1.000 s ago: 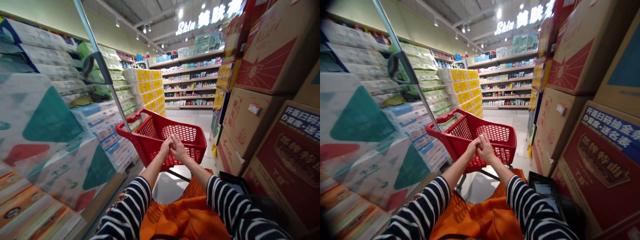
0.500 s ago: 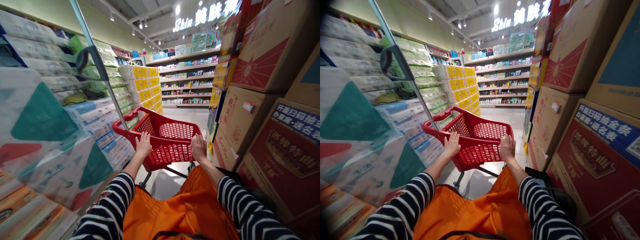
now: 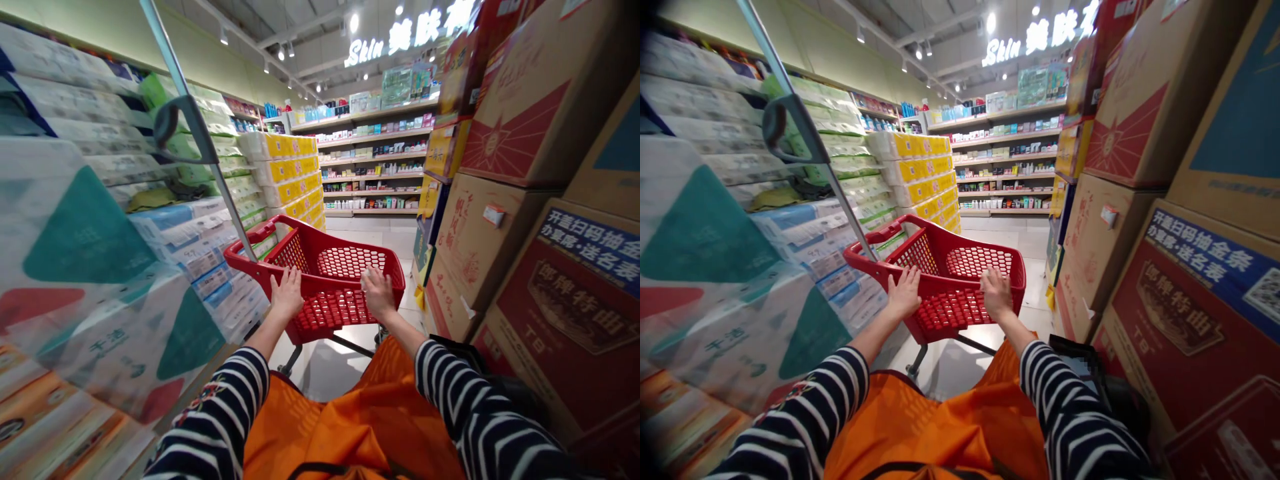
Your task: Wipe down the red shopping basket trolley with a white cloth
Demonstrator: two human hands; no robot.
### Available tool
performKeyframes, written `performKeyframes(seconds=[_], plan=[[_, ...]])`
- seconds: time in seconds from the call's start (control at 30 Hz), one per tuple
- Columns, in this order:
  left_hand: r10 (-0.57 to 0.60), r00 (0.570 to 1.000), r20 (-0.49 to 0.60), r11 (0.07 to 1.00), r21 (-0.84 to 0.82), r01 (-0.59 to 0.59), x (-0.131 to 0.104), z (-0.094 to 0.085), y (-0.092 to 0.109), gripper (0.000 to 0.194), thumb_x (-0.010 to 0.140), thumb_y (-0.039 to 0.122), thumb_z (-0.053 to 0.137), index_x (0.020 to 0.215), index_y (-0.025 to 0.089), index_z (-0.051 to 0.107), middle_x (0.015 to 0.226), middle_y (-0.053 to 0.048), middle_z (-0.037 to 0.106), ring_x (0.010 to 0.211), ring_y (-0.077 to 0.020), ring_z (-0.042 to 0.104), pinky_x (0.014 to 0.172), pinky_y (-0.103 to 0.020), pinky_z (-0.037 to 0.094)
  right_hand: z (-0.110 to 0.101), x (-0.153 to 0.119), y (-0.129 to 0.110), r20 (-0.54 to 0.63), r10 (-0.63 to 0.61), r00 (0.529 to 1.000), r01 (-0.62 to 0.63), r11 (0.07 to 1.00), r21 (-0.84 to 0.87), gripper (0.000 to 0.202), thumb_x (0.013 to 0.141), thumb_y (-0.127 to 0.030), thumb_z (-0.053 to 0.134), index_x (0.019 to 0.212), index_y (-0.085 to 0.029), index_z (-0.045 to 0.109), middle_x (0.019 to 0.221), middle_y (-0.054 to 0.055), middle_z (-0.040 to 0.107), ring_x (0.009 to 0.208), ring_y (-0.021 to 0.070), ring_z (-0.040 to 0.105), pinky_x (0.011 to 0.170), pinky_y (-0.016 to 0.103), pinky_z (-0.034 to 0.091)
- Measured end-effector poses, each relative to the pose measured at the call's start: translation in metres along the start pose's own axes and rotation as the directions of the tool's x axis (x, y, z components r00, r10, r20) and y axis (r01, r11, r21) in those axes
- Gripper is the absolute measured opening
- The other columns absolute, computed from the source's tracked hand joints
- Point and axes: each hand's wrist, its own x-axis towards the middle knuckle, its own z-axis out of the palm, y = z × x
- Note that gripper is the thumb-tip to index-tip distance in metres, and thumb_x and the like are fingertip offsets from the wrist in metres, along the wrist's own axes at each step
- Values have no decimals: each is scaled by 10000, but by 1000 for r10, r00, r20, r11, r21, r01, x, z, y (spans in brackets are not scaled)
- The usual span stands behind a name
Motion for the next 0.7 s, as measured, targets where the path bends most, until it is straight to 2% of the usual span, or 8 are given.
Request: performKeyframes(seconds=[0.1, 0.17, 0.3, 0.4, 0.47, 0.53, 0.63, 0.7], plan=[[-14, 1000, -12, 1000, -11, 14, -1, 1, 4, 730, 745, 213, 476, 1422, 97, 232, 1487, -69, 112, 1374, -252, 29, 1063, -584, 92, -11, -14, 42, -69, 194, 979, -198, 979, -53, 412, 853, -179, 369, 1225, -104, 531, 1379, 144, 367, 1276, 287, 290, 1023, 521, 240], [-28, 999, -21, 999, -21, 28, -2, 2, 7, 736, 748, 222, 490, 1423, 93, 227, 1488, -78, 105, 1374, -258, 15, 1063, -583, 91, -9, -16, 46, -100, 266, 959, -271, 962, -35, 462, 835, -198, 380, 1257, -42, 486, 1386, 186, 333, 1281, 303, 266, 1020, 496, 266], [-22, 1000, -22, 999, -42, 21, -5, 2, 11, 746, 744, 234, 508, 1423, 97, 230, 1488, -91, 105, 1373, -270, 8, 1062, -584, 86, 11, -3, -4, -83, 243, 967, -238, 969, 60, 488, 880, -274, 336, 1283, -26, 457, 1396, 193, 308, 1313, 305, 209, 1044, 483, 240], [-18, 1000, -15, 998, -54, 17, -8, 2, 11, 770, 725, 221, 510, 1425, 87, 217, 1489, -91, 94, 1372, -274, 8, 1057, -593, 82, 21, 10, -47, -33, 59, 998, -54, 991, 119, 460, 916, -246, 276, 1281, -49, 476, 1370, 175, 362, 1321, 270, 223, 1054, 447, 238], [-2, 1000, -20, 998, -62, 1, -10, 3, 8, 770, 714, 205, 501, 1423, 87, 224, 1488, -86, 97, 1373, -269, 19, 1059, -591, 75, 20, 11, -58, -24, -61, 998, 63, 992, 113, 443, 920, -220, 275, 1281, -71, 484, 1355, 168, 389, 1321, 257, 235, 1051, 439, 242], [-7, 998, -59, 998, -69, 3, -13, 4, 3, 759, 709, 190, 487, 1418, 82, 238, 1488, -85, 98, 1373, -258, 28, 1067, -577, 56, 15, 6, -51, -29, -96, 995, 98, 993, 68, 418, 917, -229, 309, 1272, -125, 503, 1359, 150, 392, 1314, 261, 251, 1040, 474, 238], [-45, 990, -137, 995, -91, 33, -17, 7, -4, 735, 712, 160, 455, 1412, 68, 251, 1487, -96, 97, 1373, -245, 39, 1077, -554, 21, 7, -7, -21, -75, -1, 997, 0, 1000, -20, 381, 904, -269, 365, 1234, -194, 540, 1384, 127, 363, 1286, 291, 291, 1006, 548, 237], [-46, 987, -151, 993, -113, 29, -18, 8, -6, 733, 707, 142, 442, 1410, 63, 251, 1486, -102, 108, 1373, -244, 41, 1078, -552, 10, 8, -12, -3, -122, 38, 992, -44, 998, -43, 377, 901, -271, 370, 1214, -176, 556, 1389, 137, 349, 1271, 297, 310, 996, 535, 272]])
